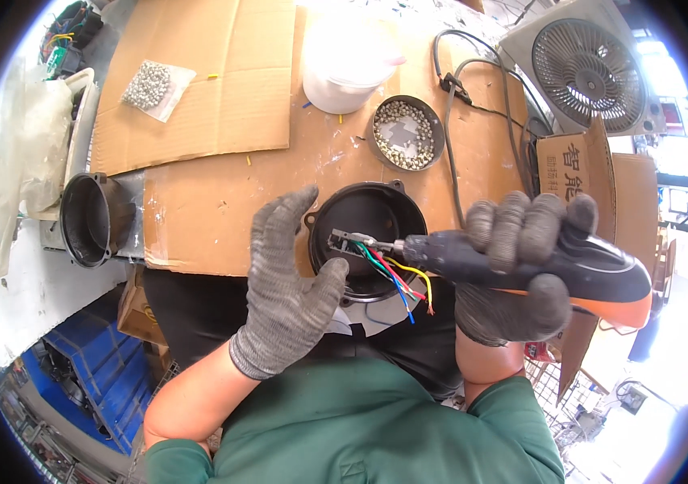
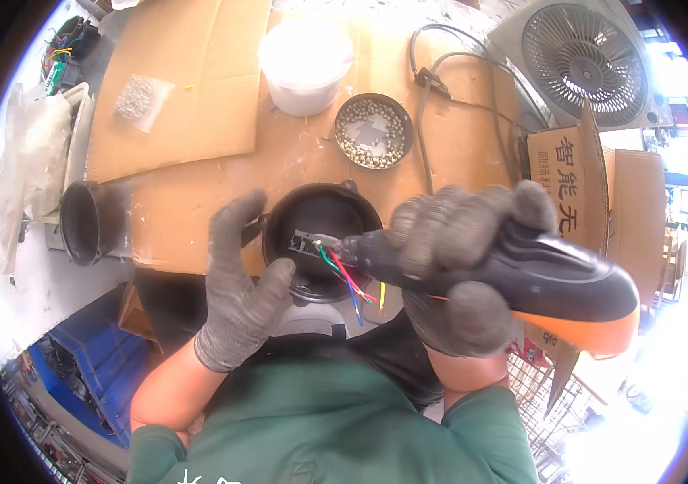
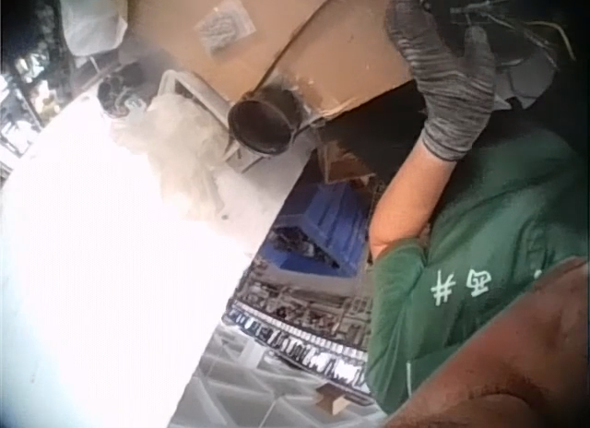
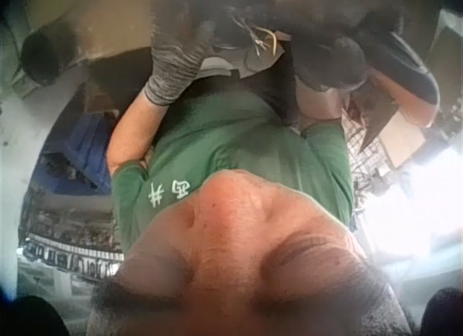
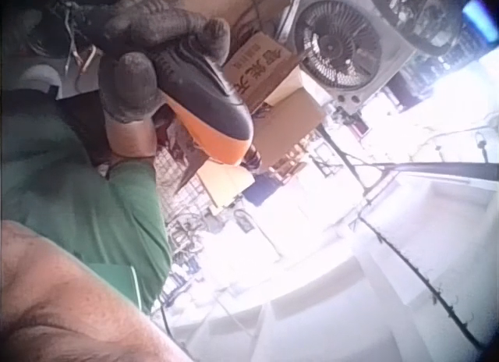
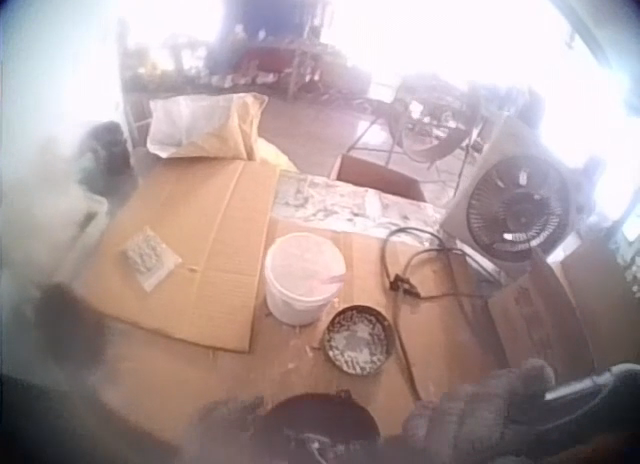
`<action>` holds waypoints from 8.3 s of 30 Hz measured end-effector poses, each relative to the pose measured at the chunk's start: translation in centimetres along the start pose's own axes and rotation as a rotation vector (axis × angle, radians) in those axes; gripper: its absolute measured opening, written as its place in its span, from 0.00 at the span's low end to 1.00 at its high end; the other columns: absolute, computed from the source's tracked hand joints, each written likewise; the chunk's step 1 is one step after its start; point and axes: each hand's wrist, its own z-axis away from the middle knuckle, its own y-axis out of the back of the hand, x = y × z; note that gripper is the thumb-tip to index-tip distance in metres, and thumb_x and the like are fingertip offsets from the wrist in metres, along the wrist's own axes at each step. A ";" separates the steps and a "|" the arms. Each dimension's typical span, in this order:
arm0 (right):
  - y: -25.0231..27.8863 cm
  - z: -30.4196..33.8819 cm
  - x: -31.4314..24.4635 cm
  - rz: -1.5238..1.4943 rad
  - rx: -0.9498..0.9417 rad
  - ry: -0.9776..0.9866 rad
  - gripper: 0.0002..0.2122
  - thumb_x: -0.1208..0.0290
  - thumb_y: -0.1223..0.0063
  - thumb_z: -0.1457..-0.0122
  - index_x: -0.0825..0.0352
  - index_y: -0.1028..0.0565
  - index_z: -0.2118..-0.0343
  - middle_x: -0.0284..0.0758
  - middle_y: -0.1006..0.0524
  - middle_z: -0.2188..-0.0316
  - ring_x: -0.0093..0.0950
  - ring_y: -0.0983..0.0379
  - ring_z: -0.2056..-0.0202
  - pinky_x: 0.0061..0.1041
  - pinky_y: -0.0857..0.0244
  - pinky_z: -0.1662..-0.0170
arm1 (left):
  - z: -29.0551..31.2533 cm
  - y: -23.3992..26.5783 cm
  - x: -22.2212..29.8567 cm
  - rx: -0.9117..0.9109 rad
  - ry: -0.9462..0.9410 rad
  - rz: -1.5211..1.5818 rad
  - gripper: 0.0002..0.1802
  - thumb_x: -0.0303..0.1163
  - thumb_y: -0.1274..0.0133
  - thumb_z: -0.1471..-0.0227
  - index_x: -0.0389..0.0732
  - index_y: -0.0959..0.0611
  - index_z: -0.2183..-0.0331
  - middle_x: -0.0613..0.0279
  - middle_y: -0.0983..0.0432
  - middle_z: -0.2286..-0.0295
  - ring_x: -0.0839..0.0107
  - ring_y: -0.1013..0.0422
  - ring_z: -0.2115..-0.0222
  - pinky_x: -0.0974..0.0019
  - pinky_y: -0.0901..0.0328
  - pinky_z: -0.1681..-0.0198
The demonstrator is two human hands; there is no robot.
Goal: The person places a circuit board into a plastic housing, applies thermal paste from a container with a spoon, and then secures the board inside the housing using an electric screwdriver.
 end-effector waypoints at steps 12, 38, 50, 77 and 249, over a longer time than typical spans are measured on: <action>1.3 0.4 2.4 0.151 -0.189 -0.284 0.36 0.74 0.29 0.45 0.50 0.34 0.34 0.30 0.24 0.65 0.30 0.27 0.61 0.36 0.31 0.53 | -0.6 -2.3 -1.6 -0.051 0.280 0.228 0.40 0.16 0.47 0.56 0.36 0.33 0.38 0.44 0.33 0.46 0.47 0.36 0.44 0.52 0.41 0.36; -3.1 0.0 2.9 0.251 -0.166 -0.444 0.31 0.71 0.35 0.42 0.63 0.36 0.36 0.35 0.24 0.63 0.29 0.25 0.61 0.34 0.29 0.54 | -0.5 -3.9 -2.8 -0.010 0.280 0.313 0.36 0.19 0.45 0.57 0.35 0.29 0.43 0.45 0.31 0.51 0.49 0.33 0.48 0.52 0.37 0.41; -1.9 -1.9 4.3 -0.218 -0.431 -0.614 0.24 0.60 0.52 0.32 0.76 0.32 0.42 0.42 0.22 0.57 0.28 0.24 0.55 0.25 0.29 0.47 | -0.6 -4.1 -3.3 -0.033 0.322 0.615 0.40 0.35 0.30 0.52 0.37 0.33 0.42 0.53 0.30 0.49 0.61 0.31 0.47 0.58 0.34 0.41; -1.4 -2.2 6.6 0.749 -0.533 0.112 0.17 0.69 0.35 0.53 0.66 0.22 0.58 0.39 0.18 0.67 0.38 0.19 0.65 0.33 0.26 0.61 | -2.0 -3.9 -5.4 -0.103 -0.090 -0.071 0.27 0.20 0.41 0.45 0.34 0.27 0.43 0.51 0.33 0.41 0.62 0.32 0.42 0.62 0.35 0.40; -5.6 9.6 -4.1 1.189 -0.749 -0.447 0.16 0.81 0.40 0.42 0.73 0.23 0.50 0.39 0.17 0.58 0.26 0.20 0.56 0.25 0.27 0.51 | 60.7 18.6 -9.0 0.966 0.571 -0.646 0.05 0.31 0.44 0.42 0.41 0.19 0.64 0.55 0.27 0.72 0.61 0.28 0.71 0.57 0.32 0.65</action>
